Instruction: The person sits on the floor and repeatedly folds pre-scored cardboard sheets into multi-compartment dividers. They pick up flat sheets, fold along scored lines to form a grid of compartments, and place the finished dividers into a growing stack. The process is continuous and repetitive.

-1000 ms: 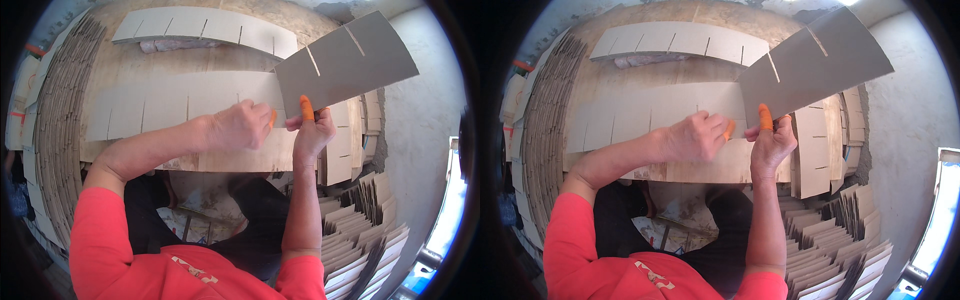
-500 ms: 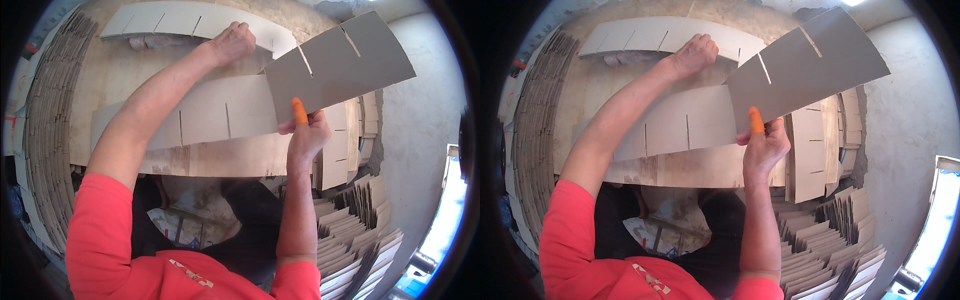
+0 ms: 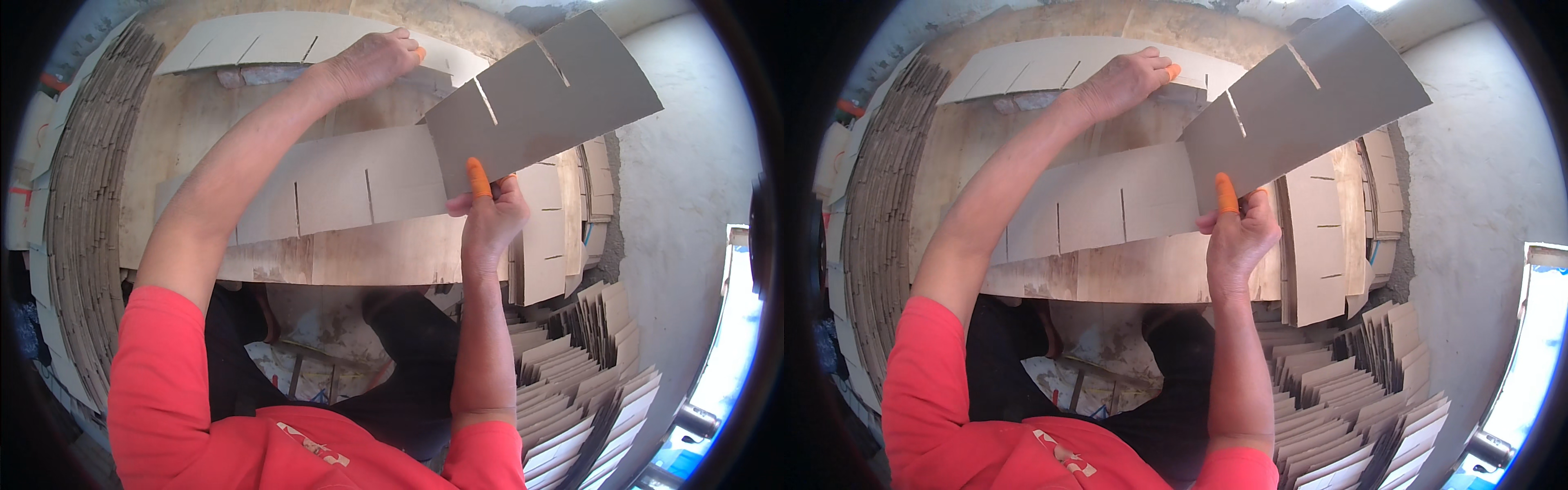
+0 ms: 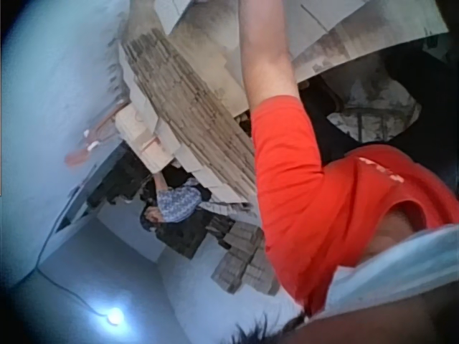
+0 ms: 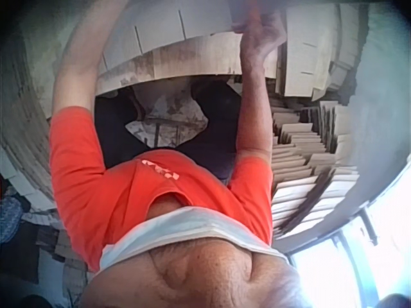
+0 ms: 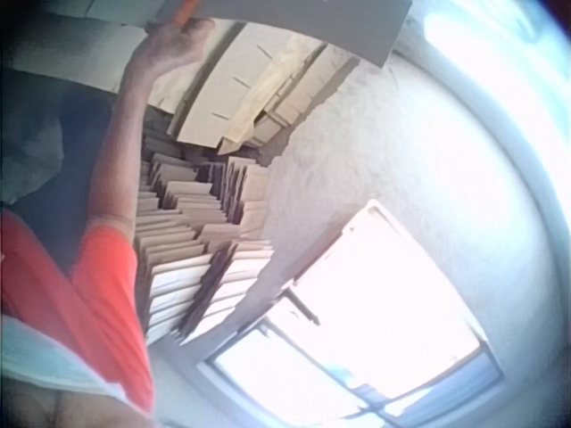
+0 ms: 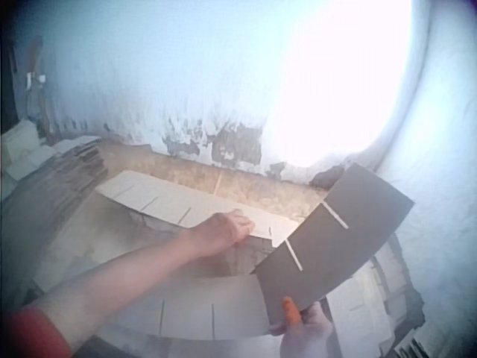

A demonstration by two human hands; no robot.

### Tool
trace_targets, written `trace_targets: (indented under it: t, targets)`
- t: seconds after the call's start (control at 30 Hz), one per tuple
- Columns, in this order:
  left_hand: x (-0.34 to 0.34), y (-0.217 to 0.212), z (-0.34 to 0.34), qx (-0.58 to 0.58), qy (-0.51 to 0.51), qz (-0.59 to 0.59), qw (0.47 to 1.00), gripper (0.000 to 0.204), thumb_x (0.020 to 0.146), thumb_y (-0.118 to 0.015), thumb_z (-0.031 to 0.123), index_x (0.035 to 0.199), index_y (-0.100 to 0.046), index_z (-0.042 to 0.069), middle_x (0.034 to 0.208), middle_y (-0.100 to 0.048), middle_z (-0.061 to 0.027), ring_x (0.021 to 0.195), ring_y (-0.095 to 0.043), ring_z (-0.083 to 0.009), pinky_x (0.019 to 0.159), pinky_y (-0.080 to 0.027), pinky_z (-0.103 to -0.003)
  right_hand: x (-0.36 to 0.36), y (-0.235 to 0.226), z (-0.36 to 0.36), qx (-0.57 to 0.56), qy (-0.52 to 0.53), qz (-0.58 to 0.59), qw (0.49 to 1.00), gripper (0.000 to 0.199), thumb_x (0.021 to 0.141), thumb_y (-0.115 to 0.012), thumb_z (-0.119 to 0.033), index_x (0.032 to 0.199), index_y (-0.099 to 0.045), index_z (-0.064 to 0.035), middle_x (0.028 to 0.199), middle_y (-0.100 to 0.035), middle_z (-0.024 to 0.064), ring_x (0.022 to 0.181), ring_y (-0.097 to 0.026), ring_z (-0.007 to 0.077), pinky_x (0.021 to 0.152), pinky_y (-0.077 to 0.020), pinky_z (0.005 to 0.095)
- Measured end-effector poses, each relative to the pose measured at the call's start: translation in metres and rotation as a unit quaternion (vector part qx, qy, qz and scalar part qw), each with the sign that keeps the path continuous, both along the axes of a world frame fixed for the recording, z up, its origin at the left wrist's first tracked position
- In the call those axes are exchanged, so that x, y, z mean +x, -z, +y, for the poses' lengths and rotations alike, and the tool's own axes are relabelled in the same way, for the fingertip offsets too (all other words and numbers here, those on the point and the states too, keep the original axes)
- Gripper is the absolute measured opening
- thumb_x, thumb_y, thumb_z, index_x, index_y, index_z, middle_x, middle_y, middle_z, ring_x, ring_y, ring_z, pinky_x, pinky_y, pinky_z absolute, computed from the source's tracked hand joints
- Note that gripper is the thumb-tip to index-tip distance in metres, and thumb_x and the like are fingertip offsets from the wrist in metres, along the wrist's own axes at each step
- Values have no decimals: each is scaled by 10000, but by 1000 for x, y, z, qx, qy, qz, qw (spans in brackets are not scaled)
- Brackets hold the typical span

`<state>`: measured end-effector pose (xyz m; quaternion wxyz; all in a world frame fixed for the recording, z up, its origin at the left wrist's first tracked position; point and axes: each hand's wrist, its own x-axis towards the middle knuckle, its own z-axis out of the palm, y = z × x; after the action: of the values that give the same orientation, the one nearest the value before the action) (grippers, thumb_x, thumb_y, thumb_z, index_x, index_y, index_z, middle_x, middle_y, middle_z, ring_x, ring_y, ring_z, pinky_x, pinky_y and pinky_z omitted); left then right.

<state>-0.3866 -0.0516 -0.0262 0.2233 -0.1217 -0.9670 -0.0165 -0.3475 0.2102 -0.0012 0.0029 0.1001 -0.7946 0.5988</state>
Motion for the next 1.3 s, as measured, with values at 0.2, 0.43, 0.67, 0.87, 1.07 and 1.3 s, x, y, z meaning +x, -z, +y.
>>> trace_targets:
  t: [0.2,0.43,0.67,0.87,1.07,1.3]
  targets:
    - [11,-11,16,-80,15,55,995,326,726,-607,-3,1049,-598,-46,923,-583,-55,855,-553,-187,710,-552,-266,4,-3,-2,-6,-16,15,1000,183,876,-669,-13,734,-553,-6,543,-549,29,415,-534,76,383,-392,214]
    - [42,-28,51,-118,104,138,978,375,672,-623,38,1028,-600,-77,865,-572,-71,801,-560,-176,599,-520,-253,0,-7,-1,11,-37,6,999,155,868,-668,-7,759,-561,16,587,-575,53,425,-540,89,397,-394,225]
    - [66,-47,70,-209,104,153,960,75,666,-650,79,716,-631,27,712,-544,3,790,-512,-124,513,-473,-209,-3,-35,14,24,13,102,994,96,839,-680,23,915,-622,20,655,-607,34,485,-509,41,426,-375,211]
    - [113,-44,123,-102,153,144,972,102,656,-658,115,725,-634,44,699,-550,8,782,-514,-134,533,-476,-246,2,-47,13,-45,35,59,997,95,814,-738,-11,878,-668,-6,630,-576,-13,438,-424,41,387,-286,209]
    - [53,-26,49,183,-6,138,973,563,725,-764,432,989,-629,-47,892,-613,-88,790,-563,-223,689,-500,-324,2,-45,15,-60,60,64,994,109,817,-748,-45,884,-668,-13,623,-575,-18,437,-420,34,385,-279,206]
    - [-7,50,-6,-165,-94,49,981,217,795,-679,188,842,-606,-11,714,-607,-71,809,-589,-207,694,-504,-317,1,-40,16,-55,56,86,993,99,828,-746,-66,848,-657,-28,607,-578,-8,412,-422,36,368,-242,199]
